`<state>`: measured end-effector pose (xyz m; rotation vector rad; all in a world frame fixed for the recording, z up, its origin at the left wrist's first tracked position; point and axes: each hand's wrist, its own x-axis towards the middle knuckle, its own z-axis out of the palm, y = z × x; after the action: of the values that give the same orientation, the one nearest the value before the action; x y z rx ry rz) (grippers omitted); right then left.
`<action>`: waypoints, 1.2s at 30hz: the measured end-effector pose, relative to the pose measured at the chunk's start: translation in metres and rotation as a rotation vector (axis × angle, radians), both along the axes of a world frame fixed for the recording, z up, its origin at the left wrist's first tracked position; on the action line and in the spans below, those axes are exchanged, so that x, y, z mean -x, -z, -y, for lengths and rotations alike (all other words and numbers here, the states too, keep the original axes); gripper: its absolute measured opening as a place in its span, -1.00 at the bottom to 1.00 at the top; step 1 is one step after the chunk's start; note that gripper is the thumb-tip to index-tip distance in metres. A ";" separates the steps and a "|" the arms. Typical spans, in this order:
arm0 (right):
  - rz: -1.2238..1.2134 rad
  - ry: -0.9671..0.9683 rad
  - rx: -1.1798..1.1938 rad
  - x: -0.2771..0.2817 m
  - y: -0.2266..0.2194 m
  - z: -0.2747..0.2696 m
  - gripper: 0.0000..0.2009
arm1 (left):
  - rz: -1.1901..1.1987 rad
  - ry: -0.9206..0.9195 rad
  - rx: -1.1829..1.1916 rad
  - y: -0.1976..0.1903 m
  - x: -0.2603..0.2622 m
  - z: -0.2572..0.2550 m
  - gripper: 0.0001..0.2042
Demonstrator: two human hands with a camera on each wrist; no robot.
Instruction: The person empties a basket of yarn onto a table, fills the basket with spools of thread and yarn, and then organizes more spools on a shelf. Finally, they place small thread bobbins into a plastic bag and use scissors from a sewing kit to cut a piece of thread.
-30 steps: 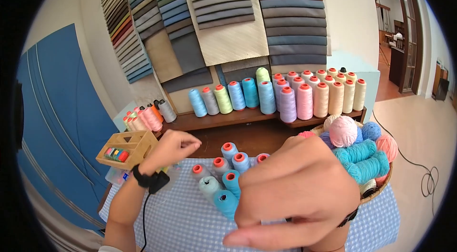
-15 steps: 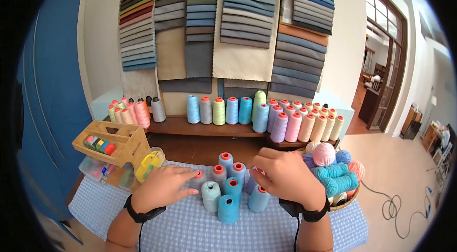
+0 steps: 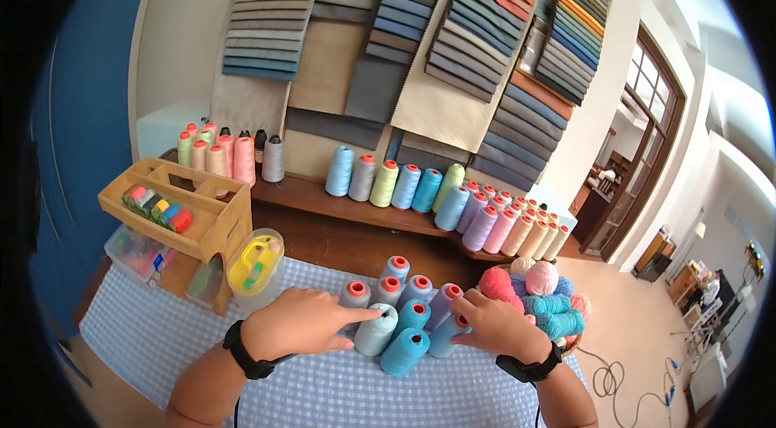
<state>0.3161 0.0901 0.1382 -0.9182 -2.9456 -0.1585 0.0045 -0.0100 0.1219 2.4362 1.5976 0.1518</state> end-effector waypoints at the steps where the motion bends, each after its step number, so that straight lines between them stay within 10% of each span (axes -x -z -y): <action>1: 0.020 0.023 0.034 0.002 0.000 0.001 -0.51 | 0.012 -0.004 -0.028 0.002 0.001 0.000 -0.44; 4: 0.057 0.024 0.112 0.008 -0.007 0.001 -0.52 | 0.002 0.013 -0.361 0.023 0.000 -0.001 -0.46; 16: 0.046 0.015 -0.131 0.054 -0.125 -0.042 -0.57 | 0.037 -0.013 -0.292 0.029 -0.011 -0.009 -0.49; 36: 0.074 0.449 -0.274 0.138 -0.067 -0.208 -0.51 | 0.094 0.027 -0.377 0.036 -0.012 -0.013 -0.64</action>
<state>0.1784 0.2981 0.2049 -1.5299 -2.6308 -0.6058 0.0165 0.0031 0.0858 2.6719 1.6159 0.6038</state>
